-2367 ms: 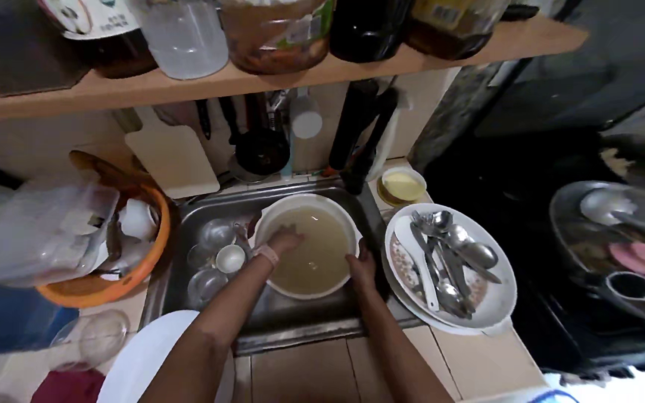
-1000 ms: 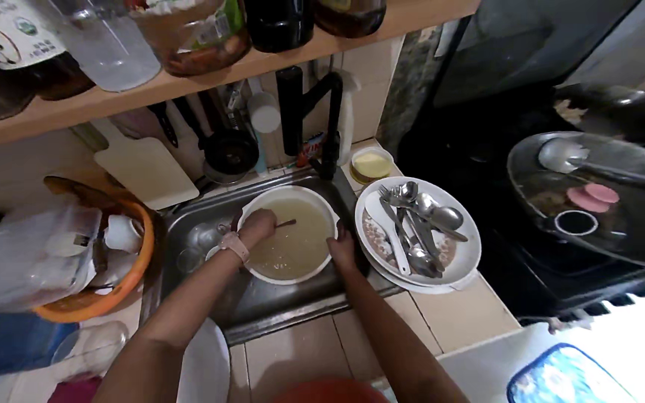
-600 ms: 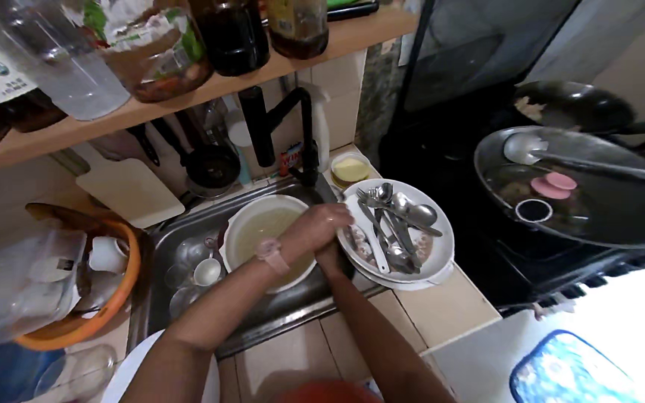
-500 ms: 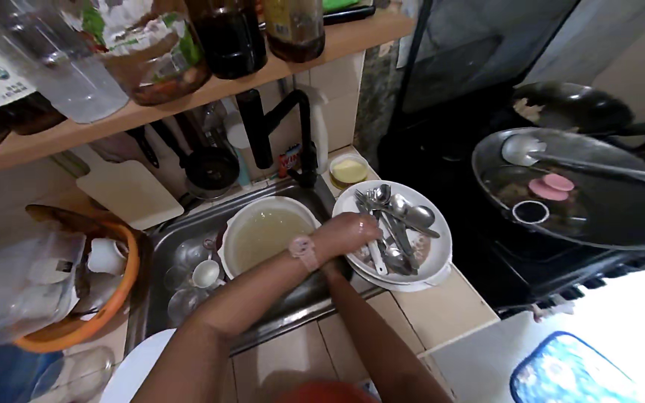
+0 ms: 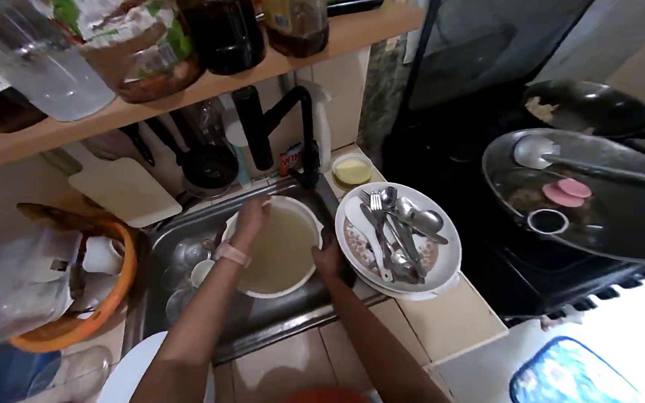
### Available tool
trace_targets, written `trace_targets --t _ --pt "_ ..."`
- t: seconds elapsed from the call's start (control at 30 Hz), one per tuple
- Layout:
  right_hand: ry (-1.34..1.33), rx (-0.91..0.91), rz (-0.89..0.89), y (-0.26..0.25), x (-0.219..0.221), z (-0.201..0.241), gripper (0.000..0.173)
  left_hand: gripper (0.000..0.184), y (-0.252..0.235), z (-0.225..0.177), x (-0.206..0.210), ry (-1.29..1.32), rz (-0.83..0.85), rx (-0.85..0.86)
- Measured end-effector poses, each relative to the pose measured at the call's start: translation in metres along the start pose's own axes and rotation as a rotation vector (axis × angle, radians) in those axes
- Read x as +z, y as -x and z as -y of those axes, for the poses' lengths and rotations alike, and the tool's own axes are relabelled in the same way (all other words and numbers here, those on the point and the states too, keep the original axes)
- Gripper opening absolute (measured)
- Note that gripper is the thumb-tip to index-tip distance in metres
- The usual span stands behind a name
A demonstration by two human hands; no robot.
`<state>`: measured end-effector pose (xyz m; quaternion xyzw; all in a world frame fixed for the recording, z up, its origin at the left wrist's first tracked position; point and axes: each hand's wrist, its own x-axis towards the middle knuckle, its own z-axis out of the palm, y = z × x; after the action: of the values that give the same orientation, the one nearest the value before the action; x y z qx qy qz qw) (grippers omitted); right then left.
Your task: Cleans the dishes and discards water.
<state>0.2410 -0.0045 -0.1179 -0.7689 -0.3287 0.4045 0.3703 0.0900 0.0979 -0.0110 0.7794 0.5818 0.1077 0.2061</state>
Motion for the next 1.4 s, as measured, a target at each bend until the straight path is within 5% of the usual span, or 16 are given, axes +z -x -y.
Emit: trace_targets --t 0.13,0.3,0.97,1.4 --pt "-0.103 -0.09 -0.026 -0.003 0.005 -0.004 0.06 0.039 0.01 0.087 -0.008 -0.11 -0.03 -0.294" --pt "-0.257 0.048 0.054 -0.006 -0.001 -0.004 0.063 0.045 0.018 0.125 -0.004 0.014 0.12 -0.409" --pt "-0.431 0.155 0.006 0.008 0.002 0.013 0.064 0.048 0.003 0.136 0.001 0.024 0.112 -0.511" --pt "-0.548 0.16 -0.013 0.081 -0.021 0.021 0.045 0.031 0.034 0.114 -0.061 0.083 0.137 -0.323"
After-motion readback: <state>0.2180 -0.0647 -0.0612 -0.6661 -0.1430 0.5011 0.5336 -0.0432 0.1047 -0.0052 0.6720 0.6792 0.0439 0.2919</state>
